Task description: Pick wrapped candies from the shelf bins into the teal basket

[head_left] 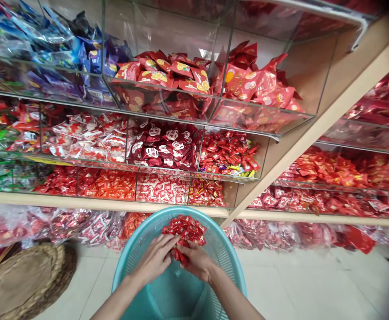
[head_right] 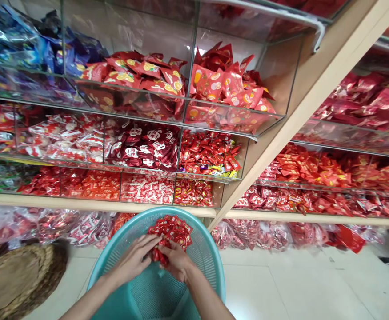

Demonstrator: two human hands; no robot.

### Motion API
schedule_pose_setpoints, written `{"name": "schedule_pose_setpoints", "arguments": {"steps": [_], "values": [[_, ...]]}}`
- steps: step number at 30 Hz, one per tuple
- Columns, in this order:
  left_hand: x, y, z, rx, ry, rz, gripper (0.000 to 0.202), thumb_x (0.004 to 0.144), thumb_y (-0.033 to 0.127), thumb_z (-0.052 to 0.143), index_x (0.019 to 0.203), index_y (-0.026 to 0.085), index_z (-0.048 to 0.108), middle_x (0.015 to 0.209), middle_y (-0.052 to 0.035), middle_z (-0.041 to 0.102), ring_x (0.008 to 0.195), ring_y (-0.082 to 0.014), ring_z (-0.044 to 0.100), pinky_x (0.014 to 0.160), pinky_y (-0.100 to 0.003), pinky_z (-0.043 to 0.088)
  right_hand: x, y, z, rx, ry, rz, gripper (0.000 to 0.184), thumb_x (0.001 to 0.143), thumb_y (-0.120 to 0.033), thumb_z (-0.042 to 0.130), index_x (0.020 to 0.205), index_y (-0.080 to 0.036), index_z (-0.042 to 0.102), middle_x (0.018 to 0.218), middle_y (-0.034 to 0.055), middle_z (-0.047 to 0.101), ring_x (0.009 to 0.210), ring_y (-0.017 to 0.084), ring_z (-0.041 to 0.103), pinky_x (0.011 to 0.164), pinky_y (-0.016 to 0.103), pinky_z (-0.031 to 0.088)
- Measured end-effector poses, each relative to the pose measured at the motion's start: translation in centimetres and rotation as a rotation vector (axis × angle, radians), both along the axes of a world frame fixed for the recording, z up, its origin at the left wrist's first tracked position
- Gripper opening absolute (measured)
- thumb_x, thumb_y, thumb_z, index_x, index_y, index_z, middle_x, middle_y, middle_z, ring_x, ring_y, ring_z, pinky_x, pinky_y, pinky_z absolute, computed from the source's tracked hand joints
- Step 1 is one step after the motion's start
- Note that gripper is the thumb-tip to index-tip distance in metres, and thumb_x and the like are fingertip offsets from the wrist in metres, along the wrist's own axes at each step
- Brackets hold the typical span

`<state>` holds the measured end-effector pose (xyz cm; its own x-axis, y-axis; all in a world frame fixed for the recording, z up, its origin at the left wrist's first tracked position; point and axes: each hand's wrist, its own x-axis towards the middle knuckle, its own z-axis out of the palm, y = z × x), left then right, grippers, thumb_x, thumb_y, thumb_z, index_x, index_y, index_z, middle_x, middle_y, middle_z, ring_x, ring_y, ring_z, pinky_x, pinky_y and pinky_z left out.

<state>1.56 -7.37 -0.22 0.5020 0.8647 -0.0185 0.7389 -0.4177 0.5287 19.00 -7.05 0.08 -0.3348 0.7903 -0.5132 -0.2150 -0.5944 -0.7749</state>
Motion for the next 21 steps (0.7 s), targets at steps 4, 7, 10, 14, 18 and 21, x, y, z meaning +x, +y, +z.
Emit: {"name": "schedule_pose_setpoints", "arguments": {"steps": [4, 7, 10, 14, 18, 21], "values": [[0.0, 0.1, -0.5, -0.055, 0.036, -0.013, 0.054, 0.084, 0.016, 0.036, 0.136, 0.031, 0.042, 0.135, -0.0034, 0.054, 0.124, -0.0191, 0.05, 0.106, -0.042, 0.04, 0.3, -0.4, -0.1, -0.111, 0.084, 0.003, 0.042, 0.055, -0.042, 0.081, 0.086, -0.021, 0.061, 0.065, -0.0042, 0.063, 0.054, 0.009, 0.055, 0.048, 0.02, 0.038], [0.2, 1.2, -0.5, -0.03, 0.064, -0.024, 0.05, 0.086, 0.019, 0.036, 0.133, 0.03, 0.045, 0.133, -0.0043, 0.056, 0.121, -0.0196, 0.051, 0.104, -0.041, 0.041, 0.5, -0.4, -0.3, -0.112, 0.098, -0.039, 0.038, 0.058, -0.041, 0.08, 0.086, -0.021, 0.063, 0.066, -0.0033, 0.064, 0.056, 0.011, 0.056, 0.048, 0.02, 0.038], [0.8, 2.6, 0.0, 0.037, 0.119, 0.025, 0.044, 0.089, 0.024, 0.033, 0.13, 0.026, 0.048, 0.131, -0.0055, 0.055, 0.12, -0.0215, 0.049, 0.103, -0.042, 0.04, 1.0, -0.4, -1.0, -0.132, 0.137, -0.124, 0.038, 0.059, -0.039, 0.081, 0.086, -0.019, 0.064, 0.067, -0.0018, 0.066, 0.057, 0.011, 0.057, 0.048, 0.02, 0.038], [2.4, 3.9, 0.4, 0.165, 0.202, 0.047, 0.04, 0.089, 0.023, 0.031, 0.122, 0.026, 0.053, 0.118, -0.0058, 0.056, 0.109, -0.0221, 0.049, 0.092, -0.039, 0.043, 1.8, -0.3, -2.3, -0.188, 0.193, -0.239, 0.035, 0.059, -0.034, 0.081, 0.085, -0.018, 0.064, 0.068, -0.0014, 0.067, 0.057, 0.011, 0.059, 0.048, 0.019, 0.039], [3.4, 4.8, -0.8, 0.17, 0.257, 0.06, 0.038, 0.088, 0.021, 0.034, 0.12, 0.025, 0.055, 0.116, -0.0069, 0.055, 0.107, -0.0228, 0.047, 0.091, -0.04, 0.04, 2.1, -0.3, -2.9, -0.227, 0.215, -0.307, 0.028, 0.06, -0.027, 0.08, 0.082, -0.017, 0.065, 0.065, -0.0021, 0.067, 0.055, 0.011, 0.06, 0.047, 0.02, 0.039], [3.2, 5.4, -1.8, 0.154, 0.266, 0.078, 0.039, 0.088, 0.023, 0.035, 0.121, 0.025, 0.054, 0.117, -0.0079, 0.055, 0.108, -0.0229, 0.047, 0.092, -0.041, 0.04, 2.1, -0.2, -2.9, -0.238, 0.228, -0.329, 0.022, 0.063, -0.023, 0.078, 0.081, -0.017, 0.066, 0.066, -0.0004, 0.069, 0.058, 0.013, 0.062, 0.048, 0.021, 0.042]]}}
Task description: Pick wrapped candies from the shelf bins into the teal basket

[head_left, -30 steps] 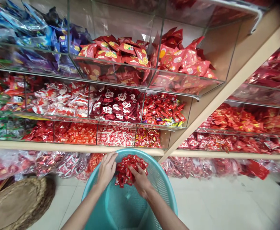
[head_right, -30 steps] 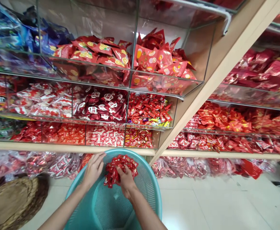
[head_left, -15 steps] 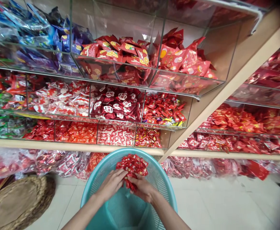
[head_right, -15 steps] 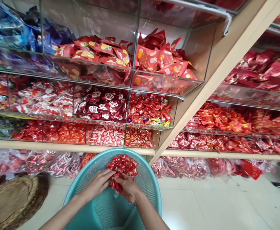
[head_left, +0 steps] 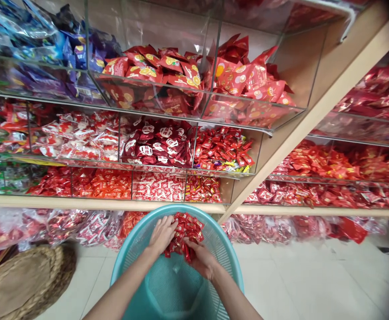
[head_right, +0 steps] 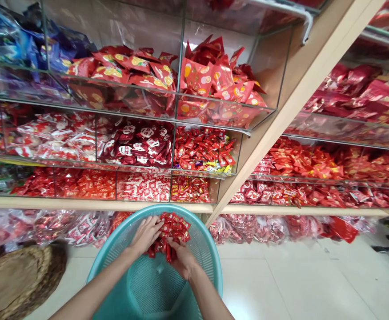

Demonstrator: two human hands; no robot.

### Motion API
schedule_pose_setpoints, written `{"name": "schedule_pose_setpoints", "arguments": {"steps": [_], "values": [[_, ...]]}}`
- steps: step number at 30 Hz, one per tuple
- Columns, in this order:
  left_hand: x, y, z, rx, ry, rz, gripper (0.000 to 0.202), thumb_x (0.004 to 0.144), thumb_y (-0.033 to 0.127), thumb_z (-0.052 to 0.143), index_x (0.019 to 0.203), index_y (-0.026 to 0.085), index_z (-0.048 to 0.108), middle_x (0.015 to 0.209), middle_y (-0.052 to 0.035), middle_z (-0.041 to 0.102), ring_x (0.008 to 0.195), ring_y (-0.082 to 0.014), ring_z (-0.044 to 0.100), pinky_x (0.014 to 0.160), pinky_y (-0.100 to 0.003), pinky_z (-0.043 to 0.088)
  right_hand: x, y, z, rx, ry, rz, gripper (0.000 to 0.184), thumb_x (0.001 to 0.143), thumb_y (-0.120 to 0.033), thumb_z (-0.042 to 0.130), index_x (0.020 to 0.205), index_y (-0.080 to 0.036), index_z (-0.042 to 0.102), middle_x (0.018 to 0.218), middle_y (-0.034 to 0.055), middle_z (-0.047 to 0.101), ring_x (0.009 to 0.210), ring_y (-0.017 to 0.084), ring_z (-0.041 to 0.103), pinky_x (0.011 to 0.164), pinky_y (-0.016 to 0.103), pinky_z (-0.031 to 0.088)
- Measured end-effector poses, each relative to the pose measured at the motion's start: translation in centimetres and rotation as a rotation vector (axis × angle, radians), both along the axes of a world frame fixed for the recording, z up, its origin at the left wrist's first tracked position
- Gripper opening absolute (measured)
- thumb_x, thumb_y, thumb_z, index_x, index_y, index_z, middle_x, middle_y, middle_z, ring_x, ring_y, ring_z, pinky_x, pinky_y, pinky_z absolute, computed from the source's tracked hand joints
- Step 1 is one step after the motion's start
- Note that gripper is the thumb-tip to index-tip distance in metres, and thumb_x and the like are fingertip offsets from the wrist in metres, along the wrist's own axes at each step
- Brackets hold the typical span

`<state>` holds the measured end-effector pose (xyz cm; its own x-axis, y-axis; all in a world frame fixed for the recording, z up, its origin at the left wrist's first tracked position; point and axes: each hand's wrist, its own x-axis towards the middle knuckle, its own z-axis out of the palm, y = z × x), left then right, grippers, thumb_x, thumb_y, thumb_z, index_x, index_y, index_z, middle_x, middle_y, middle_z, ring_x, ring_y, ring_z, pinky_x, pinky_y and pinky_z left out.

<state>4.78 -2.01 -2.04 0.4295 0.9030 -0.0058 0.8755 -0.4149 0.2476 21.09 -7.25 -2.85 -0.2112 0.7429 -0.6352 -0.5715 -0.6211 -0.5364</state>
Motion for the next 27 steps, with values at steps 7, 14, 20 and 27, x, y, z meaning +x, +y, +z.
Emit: {"name": "schedule_pose_setpoints", "arguments": {"steps": [7, 14, 20, 27], "values": [[0.2, -2.4, 1.4, -0.04, -0.281, 0.186, 0.04, 0.09, 0.032, 0.032, 0.12, 0.022, 0.056, 0.116, -0.0092, 0.058, 0.109, -0.022, 0.052, 0.096, -0.041, 0.043, -0.5, 0.9, -0.2, -0.099, 0.134, -0.085, 0.008, 0.071, -0.014, 0.072, 0.075, -0.015, 0.065, 0.07, 0.0011, 0.07, 0.06, 0.012, 0.063, 0.058, 0.022, 0.049], [2.3, -8.4, 1.7, -0.258, -0.657, 0.283, 0.041, 0.088, 0.042, 0.037, 0.12, 0.022, 0.054, 0.112, -0.008, 0.061, 0.102, -0.0176, 0.059, 0.091, -0.035, 0.049, -2.8, 0.3, -1.1, -0.127, 0.176, -0.084, 0.008, 0.074, -0.015, 0.066, 0.069, -0.016, 0.06, 0.062, 0.0005, 0.065, 0.064, 0.014, 0.063, 0.06, 0.024, 0.051], [0.5, -7.5, 2.4, -0.324, -0.702, 0.267, 0.04, 0.088, 0.038, 0.035, 0.111, 0.021, 0.062, 0.108, -0.0086, 0.062, 0.098, -0.0167, 0.06, 0.09, -0.033, 0.049, -3.3, 0.2, -0.8, -0.168, 0.174, -0.008, 0.007, 0.074, -0.015, 0.066, 0.071, -0.017, 0.06, 0.062, -0.0007, 0.064, 0.061, 0.013, 0.061, 0.059, 0.023, 0.049], [0.0, -7.4, 2.3, -0.385, -0.63, 0.325, 0.048, 0.07, 0.029, 0.061, 0.117, 0.023, 0.06, 0.115, -0.0091, 0.063, 0.104, -0.0218, 0.06, 0.093, -0.037, 0.047, -3.9, 0.4, 0.1, -0.127, 0.176, -0.033, 0.004, 0.075, -0.014, 0.064, 0.073, -0.016, 0.061, 0.065, 0.0004, 0.066, 0.061, 0.013, 0.061, 0.058, 0.022, 0.047]]}}
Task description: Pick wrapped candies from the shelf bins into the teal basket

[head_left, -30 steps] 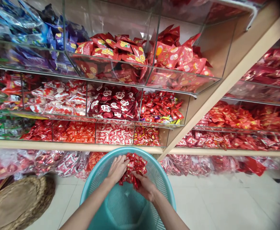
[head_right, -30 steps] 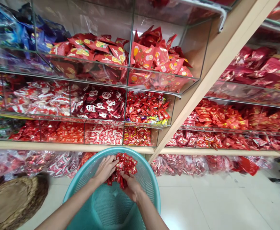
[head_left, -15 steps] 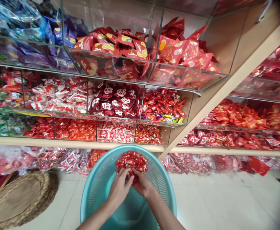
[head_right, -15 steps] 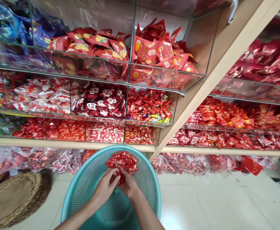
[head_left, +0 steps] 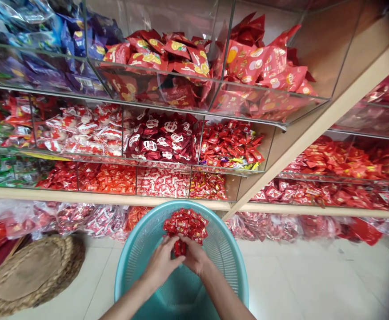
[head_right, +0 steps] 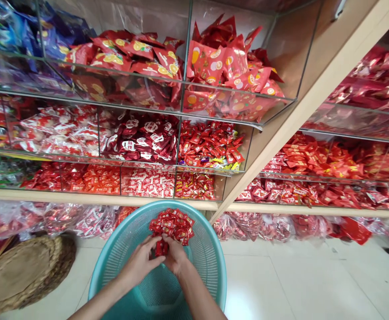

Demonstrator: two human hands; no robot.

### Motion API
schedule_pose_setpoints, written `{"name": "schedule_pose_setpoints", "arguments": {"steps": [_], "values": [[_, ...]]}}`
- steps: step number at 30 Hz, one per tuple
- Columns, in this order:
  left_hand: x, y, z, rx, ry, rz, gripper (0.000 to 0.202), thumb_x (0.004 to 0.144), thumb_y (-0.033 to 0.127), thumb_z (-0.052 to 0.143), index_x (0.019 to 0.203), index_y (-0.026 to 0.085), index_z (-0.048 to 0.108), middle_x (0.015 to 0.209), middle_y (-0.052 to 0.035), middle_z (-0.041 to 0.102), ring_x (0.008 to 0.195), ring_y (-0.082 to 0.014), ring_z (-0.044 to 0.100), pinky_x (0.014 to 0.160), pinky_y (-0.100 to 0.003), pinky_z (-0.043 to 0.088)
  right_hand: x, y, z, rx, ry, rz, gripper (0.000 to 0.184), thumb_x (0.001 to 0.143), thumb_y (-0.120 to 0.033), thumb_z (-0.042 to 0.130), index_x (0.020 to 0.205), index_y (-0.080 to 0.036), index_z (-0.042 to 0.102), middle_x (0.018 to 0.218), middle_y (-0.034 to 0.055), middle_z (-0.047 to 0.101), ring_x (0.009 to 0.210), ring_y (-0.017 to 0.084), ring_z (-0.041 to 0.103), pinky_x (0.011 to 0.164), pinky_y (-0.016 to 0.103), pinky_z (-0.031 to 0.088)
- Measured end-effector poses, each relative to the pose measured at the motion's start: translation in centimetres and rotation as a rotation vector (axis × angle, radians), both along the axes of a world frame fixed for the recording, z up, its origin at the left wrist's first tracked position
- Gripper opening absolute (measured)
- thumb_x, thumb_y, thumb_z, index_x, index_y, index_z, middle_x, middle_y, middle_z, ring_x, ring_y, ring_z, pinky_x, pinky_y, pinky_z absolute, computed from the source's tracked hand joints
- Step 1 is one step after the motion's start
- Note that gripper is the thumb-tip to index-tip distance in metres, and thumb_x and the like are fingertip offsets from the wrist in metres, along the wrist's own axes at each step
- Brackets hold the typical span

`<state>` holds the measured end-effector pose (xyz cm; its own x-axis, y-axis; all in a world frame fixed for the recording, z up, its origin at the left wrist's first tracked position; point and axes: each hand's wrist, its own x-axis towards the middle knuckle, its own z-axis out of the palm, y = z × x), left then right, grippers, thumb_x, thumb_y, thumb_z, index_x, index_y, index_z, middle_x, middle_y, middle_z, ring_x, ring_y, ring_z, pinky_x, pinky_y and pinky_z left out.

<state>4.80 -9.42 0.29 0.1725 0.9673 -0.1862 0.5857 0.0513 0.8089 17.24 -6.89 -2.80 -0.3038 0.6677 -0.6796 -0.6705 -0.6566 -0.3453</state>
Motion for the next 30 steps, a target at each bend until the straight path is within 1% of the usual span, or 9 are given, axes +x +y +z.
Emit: {"name": "schedule_pose_setpoints", "arguments": {"steps": [3, 8, 10, 12, 14, 16, 19, 25, 30], "values": [[0.1, -0.5, -0.4, 0.007, -0.027, -0.017, 0.051, 0.071, 0.015, 0.052, 0.12, 0.024, 0.059, 0.124, -0.0091, 0.059, 0.11, -0.0204, 0.059, 0.097, -0.036, 0.045, -0.5, 0.0, -0.2, -0.029, -0.042, -0.032, 0.004, 0.075, -0.014, 0.064, 0.075, -0.017, 0.061, 0.067, -0.0002, 0.067, 0.058, 0.012, 0.06, 0.053, 0.021, 0.045], [-1.0, 0.3, -0.2, -0.001, -0.159, 0.057, 0.037, 0.071, 0.014, 0.053, 0.104, 0.02, 0.068, 0.096, -0.0054, 0.067, 0.077, -0.0122, 0.061, 0.072, -0.026, 0.05, -0.6, 0.1, -0.3, -0.097, -0.028, -0.073, 0.006, 0.083, -0.015, 0.056, 0.079, -0.017, 0.059, 0.065, 0.0004, 0.067, 0.057, 0.012, 0.061, 0.054, 0.023, 0.047], [-1.7, 1.3, -0.1, -0.061, -0.29, 0.19, 0.026, 0.068, 0.016, 0.061, 0.092, 0.017, 0.069, 0.077, -0.0004, 0.066, 0.061, -0.0083, 0.056, 0.06, -0.022, 0.047, -0.3, 0.1, -0.3, -0.131, -0.037, -0.093, 0.007, 0.085, -0.015, 0.055, 0.079, -0.017, 0.059, 0.063, 0.0005, 0.066, 0.058, 0.012, 0.062, 0.056, 0.024, 0.049], [-2.3, 2.6, -0.2, -0.209, -0.521, 0.414, 0.019, 0.065, 0.018, 0.069, 0.084, 0.014, 0.067, 0.061, 0.0038, 0.062, 0.049, -0.0058, 0.051, 0.05, -0.019, 0.044, 0.0, 0.1, -0.5, -0.155, -0.05, -0.108, 0.005, 0.084, -0.014, 0.056, 0.08, -0.017, 0.058, 0.063, 0.0003, 0.066, 0.058, 0.012, 0.062, 0.057, 0.024, 0.05], [-2.5, 3.7, -0.4, -0.382, -0.752, 0.648, 0.017, 0.063, 0.014, 0.073, 0.076, 0.012, 0.064, 0.056, 0.0033, 0.063, 0.049, -0.006, 0.056, 0.051, -0.018, 0.047, 0.3, -0.1, -0.6, -0.158, -0.058, -0.111, 0.005, 0.082, -0.013, 0.06, 0.079, -0.017, 0.058, 0.064, 0.0003, 0.067, 0.058, 0.012, 0.062, 0.057, 0.024, 0.05], [-2.1, 4.7, -0.9, -0.464, -0.846, 0.764, 0.013, 0.065, 0.01, 0.071, 0.071, 0.012, 0.06, 0.059, 0.0001, 0.066, 0.056, -0.008, 0.063, 0.061, -0.02, 0.054, 0.5, -0.3, -0.7, -0.151, -0.061, -0.109, 0.005, 0.08, -0.013, 0.062, 0.079, -0.017, 0.059, 0.065, 0.0005, 0.067, 0.058, 0.013, 0.063, 0.056, 0.024, 0.05], [-1.0, 5.7, -2.0, -0.499, -0.898, 0.853, 0.015, 0.071, 0.006, 0.066, 0.064, 0.013, 0.054, 0.06, -0.001, 0.067, 0.06, -0.0082, 0.066, 0.067, -0.021, 0.058, 0.8, -0.6, -0.8, -0.136, -0.058, -0.121, 0.003, 0.081, -0.014, 0.06, 0.08, -0.017, 0.06, 0.066, 0.0017, 0.068, 0.06, 0.013, 0.063, 0.057, 0.025, 0.05], [0.9, 6.7, -3.4, -0.502, -0.914, 0.958, 0.016, 0.069, 0.007, 0.069, 0.065, 0.013, 0.054, 0.056, 0.0017, 0.065, 0.055, -0.0068, 0.065, 0.064, -0.02, 0.06, 1.3, -0.9, -1.0, -0.12, -0.078, -0.119, 0.003, 0.077, -0.015, 0.064, 0.077, -0.017, 0.061, 0.067, 0.0013, 0.068, 0.061, 0.013, 0.063, 0.058, 0.025, 0.05], [1.7, 7.0, -3.2, -0.502, -0.823, 0.95, 0.025, 0.063, 0.022, 0.076, 0.066, 0.013, 0.053, 0.051, 0.0008, 0.064, 0.048, -0.0089, 0.063, 0.049, -0.019, 0.055, 1.4, -1.0, -1.5, -0.104, -0.08, -0.118, 0.006, 0.076, -0.016, 0.066, 0.08, -0.016, 0.061, 0.068, 0.0018, 0.069, 0.061, 0.013, 0.063, 0.057, 0.024, 0.05]]}}
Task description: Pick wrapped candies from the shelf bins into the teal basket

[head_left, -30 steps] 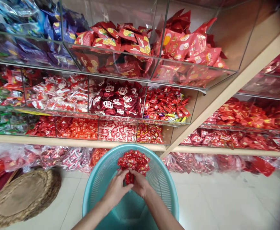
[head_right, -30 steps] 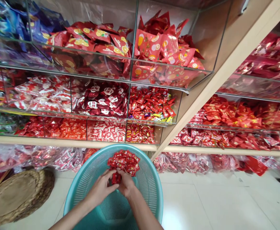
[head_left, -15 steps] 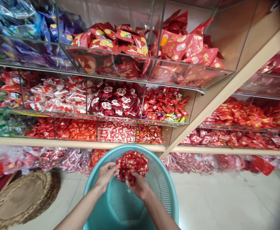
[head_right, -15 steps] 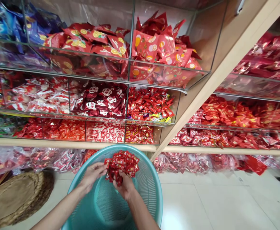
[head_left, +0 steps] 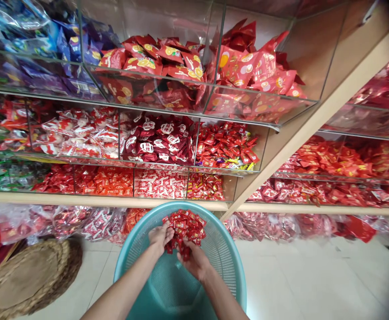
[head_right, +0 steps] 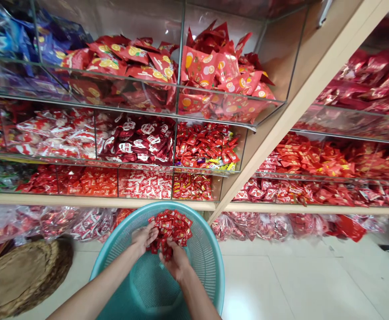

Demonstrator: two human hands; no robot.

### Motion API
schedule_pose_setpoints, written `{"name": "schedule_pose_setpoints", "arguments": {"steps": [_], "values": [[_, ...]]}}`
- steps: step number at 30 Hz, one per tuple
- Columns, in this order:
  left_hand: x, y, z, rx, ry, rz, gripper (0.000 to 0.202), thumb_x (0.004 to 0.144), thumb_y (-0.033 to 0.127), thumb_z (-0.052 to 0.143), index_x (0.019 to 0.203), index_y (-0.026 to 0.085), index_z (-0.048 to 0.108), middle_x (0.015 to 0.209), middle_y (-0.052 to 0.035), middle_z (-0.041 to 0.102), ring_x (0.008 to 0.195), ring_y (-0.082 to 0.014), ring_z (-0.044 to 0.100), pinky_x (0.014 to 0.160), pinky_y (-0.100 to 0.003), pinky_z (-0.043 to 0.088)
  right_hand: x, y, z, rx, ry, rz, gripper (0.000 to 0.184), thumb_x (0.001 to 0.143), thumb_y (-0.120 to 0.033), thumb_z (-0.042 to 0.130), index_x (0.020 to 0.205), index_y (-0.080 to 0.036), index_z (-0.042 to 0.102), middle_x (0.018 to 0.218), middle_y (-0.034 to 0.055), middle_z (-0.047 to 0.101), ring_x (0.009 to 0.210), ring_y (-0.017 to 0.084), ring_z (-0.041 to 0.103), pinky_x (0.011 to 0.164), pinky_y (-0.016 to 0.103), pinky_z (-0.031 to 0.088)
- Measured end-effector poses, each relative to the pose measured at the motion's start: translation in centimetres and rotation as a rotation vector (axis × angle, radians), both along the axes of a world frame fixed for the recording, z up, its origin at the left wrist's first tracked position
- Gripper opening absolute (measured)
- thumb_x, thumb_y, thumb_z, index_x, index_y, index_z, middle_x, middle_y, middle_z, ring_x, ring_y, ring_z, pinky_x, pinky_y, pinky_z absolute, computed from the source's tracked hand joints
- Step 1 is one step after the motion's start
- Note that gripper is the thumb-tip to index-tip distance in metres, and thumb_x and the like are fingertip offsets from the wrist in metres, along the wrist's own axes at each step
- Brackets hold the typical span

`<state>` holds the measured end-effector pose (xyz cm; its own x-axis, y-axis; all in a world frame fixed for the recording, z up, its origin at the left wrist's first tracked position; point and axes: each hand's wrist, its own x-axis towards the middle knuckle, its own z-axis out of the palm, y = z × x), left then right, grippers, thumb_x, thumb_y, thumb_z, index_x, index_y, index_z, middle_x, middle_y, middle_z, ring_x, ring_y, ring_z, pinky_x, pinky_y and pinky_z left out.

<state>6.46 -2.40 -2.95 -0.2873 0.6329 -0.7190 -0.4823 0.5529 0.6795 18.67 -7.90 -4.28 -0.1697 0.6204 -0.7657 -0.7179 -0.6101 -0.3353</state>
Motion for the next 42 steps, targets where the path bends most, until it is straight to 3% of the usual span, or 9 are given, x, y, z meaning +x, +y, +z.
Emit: {"name": "schedule_pose_setpoints", "arguments": {"steps": [7, 12, 14, 17, 21, 29, 34, 37, 42], "values": [[-1.4, -1.1, 0.3, 0.025, 0.133, -0.159, 0.027, 0.069, 0.036, 0.068, 0.069, 0.014, 0.053, 0.053, -0.0005, 0.064, 0.046, -0.0093, 0.061, 0.05, -0.022, 0.053, 0.3, 0.1, 0.0, 0.01, -0.023, 0.016, 0.007, 0.075, -0.018, 0.067, 0.08, -0.016, 0.062, 0.068, 0.002, 0.069, 0.063, 0.013, 0.064, 0.058, 0.025, 0.05], [-3.3, -3.3, 1.3, 0.16, 0.276, -0.336, 0.01, 0.072, 0.021, 0.061, 0.079, 0.014, 0.06, 0.06, 0.0028, 0.062, 0.048, -0.0077, 0.056, 0.048, -0.021, 0.048, 0.4, 0.2, 0.1, 0.021, -0.076, 0.015, 0.014, 0.07, -0.018, 0.072, 0.08, -0.017, 0.061, 0.069, 0.0008, 0.069, 0.064, 0.014, 0.064, 0.059, 0.025, 0.051], [-3.6, -4.3, 1.9, 0.34, 0.378, -0.513, 0.027, 0.068, 0.014, 0.061, 0.094, 0.018, 0.066, 0.086, -0.0019, 0.069, 0.065, -0.009, 0.062, 0.063, -0.024, 0.054, 0.3, 0.1, 0.1, 0.04, -0.095, 0.02, 0.015, 0.07, -0.017, 0.071, 0.082, -0.017, 0.062, 0.071, 0.0011, 0.069, 0.065, 0.014, 0.064, 0.059, 0.026, 0.051], [-3.7, -5.6, 2.2, 0.704, 0.696, -0.981, 0.054, 0.072, 0.012, 0.053, 0.123, 0.029, 0.057, 0.131, -0.0054, 0.056, 0.111, -0.0159, 0.058, 0.102, -0.036, 0.046, 0.0, -0.2, -0.1, 0.087, -0.084, 0.056, 0.019, 0.07, -0.016, 0.07, 0.087, -0.017, 0.062, 0.075, 0.002, 0.07, 0.067, 0.014, 0.064, 0.057, 0.025, 0.051], [-3.6, -6.4, 1.4, 0.806, 0.938, -1.263, 0.06, 0.077, 0.016, 0.05, 0.135, 0.033, 0.045, 0.138, -0.0039, 0.052, 0.126, -0.0195, 0.05, 0.11, -0.041, 0.04, -0.3, -0.8, -0.6, 0.155, -0.053, 0.121, 0.02, 0.067, -0.016, 0.07, 0.086, -0.016, 0.063, 0.073, 0.002, 0.07, 0.066, 0.014, 0.064, 0.054, 0.022, 0.049], [-4.4, -5.9, 1.2, 0.718, 0.992, -1.307, 0.047, 0.086, 0.028, 0.043, 0.132, 0.033, 0.048, 0.135, -0.0063, 0.055, 0.117, -0.019, 0.058, 0.101, -0.036, 0.048, -0.3, -1.0, -0.3, 0.152, -0.064, 0.137, 0.024, 0.066, -0.021, 0.074, 0.087, -0.015, 0.064, 0.075, 0.004, 0.071, 0.063, 0.014, 0.064, 0.055, 0.025, 0.052], [-4.8, -4.2, 2.3, 0.715, 0.984, -1.129, 0.039, 0.086, 0.033, 0.043, 0.122, 0.028, 0.057, 0.122, -0.0061, 0.062, 0.107, -0.0177, 0.061, 0.095, -0.032, 0.049, 0.2, -0.8, -0.1, 0.112, -0.064, 0.111, 0.021, 0.071, -0.025, 0.073, 0.085, -0.012, 0.065, 0.077, 0.0068, 0.071, 0.063, 0.014, 0.066, 0.057, 0.024, 0.051], [-4.0, -2.3, 2.8, 0.736, 1.079, -1.043, 0.033, 0.085, 0.033, 0.044, 0.113, 0.026, 0.061, 0.118, -0.0058, 0.064, 0.112, -0.0203, 0.057, 0.099, -0.037, 0.045, 0.2, -0.8, -0.3, 0.096, -0.071, 0.093, 0.019, 0.072, -0.025, 0.073, 0.082, -0.012, 0.065, 0.075, 0.0068, 0.071, 0.062, 0.013, 0.066, 0.056, 0.023, 0.05], [-1.5, 0.2, 2.3, 0.784, 1.252, -1.085, 0.028, 0.088, 0.029, 0.037, 0.104, 0.024, 0.059, 0.109, -0.0037, 0.063, 0.103, -0.0184, 0.054, 0.093, -0.035, 0.044, -0.2, -0.8, -0.2, 0.102, -0.071, 0.089, 0.013, 0.074, -0.022, 0.07, 0.082, -0.014, 0.062, 0.074, 0.0054, 0.071, 0.06, 0.013, 0.066, 0.055, 0.024, 0.049]]}}
